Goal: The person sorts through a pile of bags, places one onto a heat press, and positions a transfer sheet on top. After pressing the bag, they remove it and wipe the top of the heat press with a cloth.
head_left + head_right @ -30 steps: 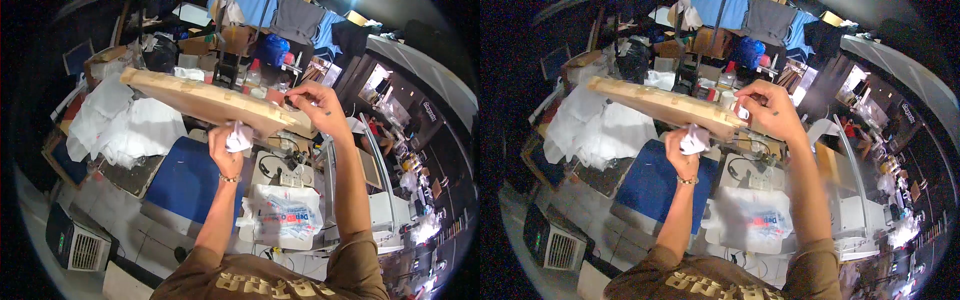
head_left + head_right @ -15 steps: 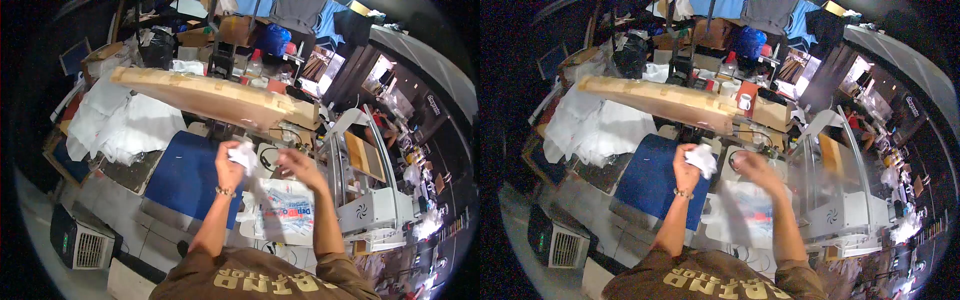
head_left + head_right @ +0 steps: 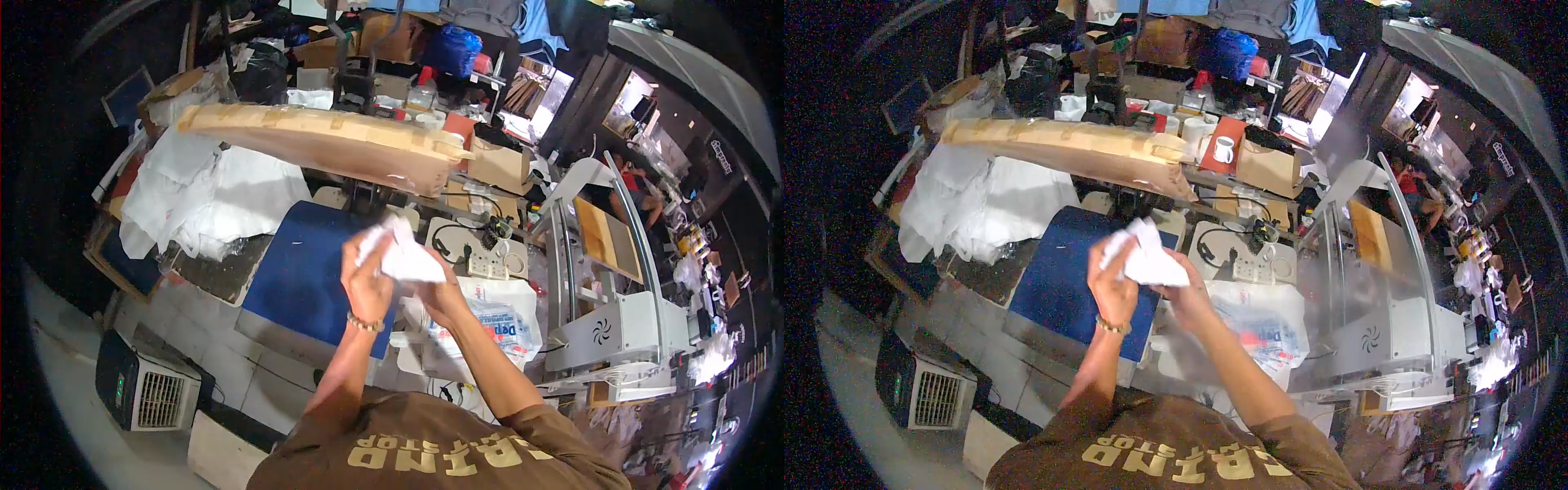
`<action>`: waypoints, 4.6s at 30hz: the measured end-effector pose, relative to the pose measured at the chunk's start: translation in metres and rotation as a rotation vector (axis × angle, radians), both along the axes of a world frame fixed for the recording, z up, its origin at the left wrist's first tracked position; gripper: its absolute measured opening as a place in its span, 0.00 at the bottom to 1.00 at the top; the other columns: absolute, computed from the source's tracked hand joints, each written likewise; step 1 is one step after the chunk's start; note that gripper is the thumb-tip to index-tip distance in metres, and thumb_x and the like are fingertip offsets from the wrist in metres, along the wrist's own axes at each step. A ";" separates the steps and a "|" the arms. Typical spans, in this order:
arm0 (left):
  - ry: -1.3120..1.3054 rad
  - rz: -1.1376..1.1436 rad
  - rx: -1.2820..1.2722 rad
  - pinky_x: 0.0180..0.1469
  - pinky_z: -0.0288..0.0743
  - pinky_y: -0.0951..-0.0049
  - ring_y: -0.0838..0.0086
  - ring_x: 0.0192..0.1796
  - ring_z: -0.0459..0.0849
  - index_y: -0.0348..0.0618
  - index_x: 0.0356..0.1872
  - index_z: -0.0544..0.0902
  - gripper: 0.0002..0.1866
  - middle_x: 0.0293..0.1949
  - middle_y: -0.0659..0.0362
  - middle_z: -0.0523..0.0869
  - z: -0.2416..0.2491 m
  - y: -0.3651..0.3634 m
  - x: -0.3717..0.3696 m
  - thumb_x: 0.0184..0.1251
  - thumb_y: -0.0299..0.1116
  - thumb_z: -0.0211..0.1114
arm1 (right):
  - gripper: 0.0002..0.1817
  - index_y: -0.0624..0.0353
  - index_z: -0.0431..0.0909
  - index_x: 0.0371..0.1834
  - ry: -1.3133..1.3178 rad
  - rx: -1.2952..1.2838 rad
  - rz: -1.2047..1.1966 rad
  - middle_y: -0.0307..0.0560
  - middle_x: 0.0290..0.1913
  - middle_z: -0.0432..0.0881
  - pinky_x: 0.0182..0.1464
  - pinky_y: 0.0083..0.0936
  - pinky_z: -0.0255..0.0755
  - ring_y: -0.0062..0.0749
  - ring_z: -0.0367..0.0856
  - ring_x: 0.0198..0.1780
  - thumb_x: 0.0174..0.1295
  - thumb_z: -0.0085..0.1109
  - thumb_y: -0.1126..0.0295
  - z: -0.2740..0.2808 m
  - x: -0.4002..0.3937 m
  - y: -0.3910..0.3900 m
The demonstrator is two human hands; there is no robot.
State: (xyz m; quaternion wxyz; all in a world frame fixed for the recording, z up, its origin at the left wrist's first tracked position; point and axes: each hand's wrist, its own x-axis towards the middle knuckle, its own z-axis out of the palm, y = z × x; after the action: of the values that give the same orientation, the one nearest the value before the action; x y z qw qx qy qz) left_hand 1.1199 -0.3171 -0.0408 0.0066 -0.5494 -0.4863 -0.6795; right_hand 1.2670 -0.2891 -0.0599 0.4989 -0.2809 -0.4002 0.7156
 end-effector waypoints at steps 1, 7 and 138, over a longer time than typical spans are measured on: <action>-0.037 0.066 0.089 0.57 0.75 0.64 0.56 0.54 0.80 0.41 0.50 0.87 0.21 0.49 0.48 0.82 0.022 0.005 -0.002 0.51 0.18 0.67 | 0.16 0.61 0.75 0.57 -0.112 0.099 -0.064 0.37 0.48 0.83 0.51 0.27 0.77 0.25 0.81 0.50 0.71 0.57 0.65 0.003 0.002 -0.001; -0.063 0.202 0.461 0.47 0.77 0.61 0.54 0.48 0.81 0.43 0.50 0.84 0.24 0.45 0.47 0.81 0.046 0.095 0.016 0.46 0.21 0.72 | 0.10 0.60 0.82 0.41 -0.435 0.291 -0.314 0.41 0.44 0.86 0.46 0.20 0.72 0.19 0.79 0.42 0.68 0.64 0.65 0.020 0.042 0.009; -0.787 0.296 0.441 0.51 0.73 0.65 0.67 0.41 0.77 0.38 0.47 0.75 0.08 0.40 0.55 0.78 0.001 0.177 -0.030 0.69 0.25 0.58 | 0.25 0.61 0.78 0.37 -0.853 0.465 -0.487 0.46 0.34 0.82 0.38 0.24 0.70 0.25 0.78 0.33 0.75 0.46 0.48 0.073 0.147 0.097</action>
State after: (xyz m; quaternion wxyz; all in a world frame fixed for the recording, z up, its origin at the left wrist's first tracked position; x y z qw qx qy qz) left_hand 1.0899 -0.1400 -0.0395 0.0353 -0.1605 -0.3689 -0.9148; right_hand 1.4141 -0.1924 0.0131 0.4925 -0.5134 -0.6382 0.2942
